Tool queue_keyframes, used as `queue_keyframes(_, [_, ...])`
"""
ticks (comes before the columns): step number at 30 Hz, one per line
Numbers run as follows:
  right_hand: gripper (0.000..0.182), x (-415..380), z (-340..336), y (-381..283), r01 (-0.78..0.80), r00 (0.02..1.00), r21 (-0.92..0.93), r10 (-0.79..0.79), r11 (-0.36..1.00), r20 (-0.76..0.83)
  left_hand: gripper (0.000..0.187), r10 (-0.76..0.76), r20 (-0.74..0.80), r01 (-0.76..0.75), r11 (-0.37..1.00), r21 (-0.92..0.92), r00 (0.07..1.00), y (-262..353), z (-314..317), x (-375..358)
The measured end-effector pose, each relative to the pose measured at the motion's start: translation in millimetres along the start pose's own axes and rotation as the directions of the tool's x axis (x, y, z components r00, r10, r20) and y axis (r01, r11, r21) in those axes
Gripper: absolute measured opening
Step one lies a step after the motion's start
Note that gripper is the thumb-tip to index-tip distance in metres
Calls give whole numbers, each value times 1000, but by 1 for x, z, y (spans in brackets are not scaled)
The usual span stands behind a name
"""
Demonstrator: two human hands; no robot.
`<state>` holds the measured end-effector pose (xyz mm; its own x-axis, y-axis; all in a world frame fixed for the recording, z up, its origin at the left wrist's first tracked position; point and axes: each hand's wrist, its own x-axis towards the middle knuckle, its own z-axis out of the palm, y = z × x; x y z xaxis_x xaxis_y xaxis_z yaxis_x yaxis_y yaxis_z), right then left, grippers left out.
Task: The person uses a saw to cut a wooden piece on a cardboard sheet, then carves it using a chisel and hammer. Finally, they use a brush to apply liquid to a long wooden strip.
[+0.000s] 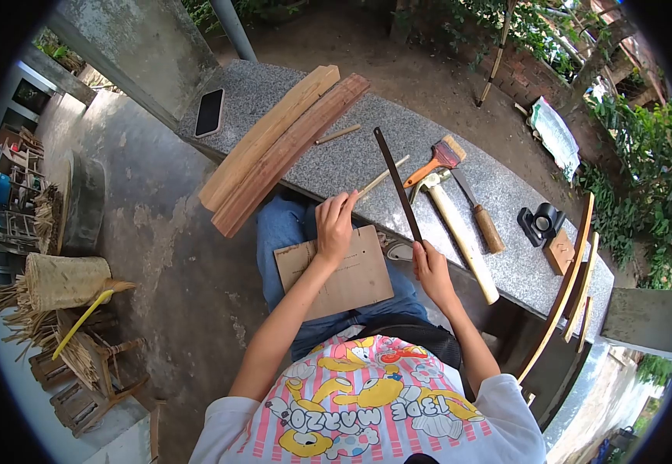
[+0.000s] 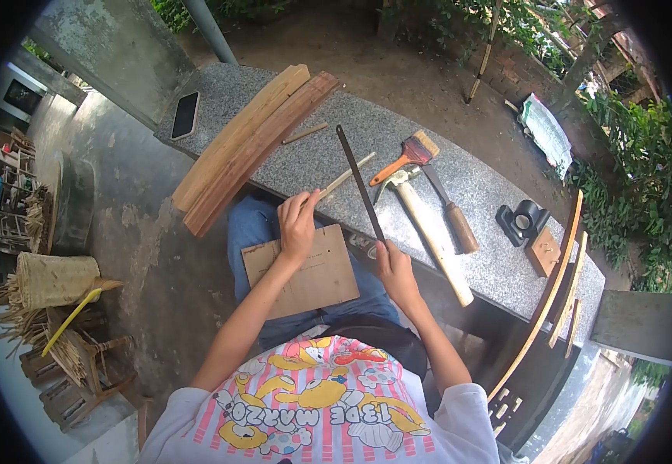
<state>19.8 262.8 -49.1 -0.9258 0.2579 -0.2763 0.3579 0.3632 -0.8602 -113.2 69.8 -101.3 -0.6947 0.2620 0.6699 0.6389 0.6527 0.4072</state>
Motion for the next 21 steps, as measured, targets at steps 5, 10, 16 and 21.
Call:
queue_keyframes(5, [35, -1, 1, 0, 8, 1000, 11, -8, 1000, -11, 27, -71, 67, 72, 997, -8, 995, 2, -2, 6])
queue_keyframes(10, [35, 1, 2, -5, 77, 997, -64, -79, 995, -24, 21, -351, -69, 327, 915, -236, 934, -7, 1, 7])
queue_keyframes(16, [22, 12, 7, 5, 101, 982, -421, -158, 901, -103, 32, -429, 39, 423, 866, -267, 902, -12, -1, 7])
queue_keyframes(21, [20, 27, 18, -5, 122, 944, -526, -262, 842, -202, 46, -439, 0, 433, 886, -168, 898, -9, -4, 6])
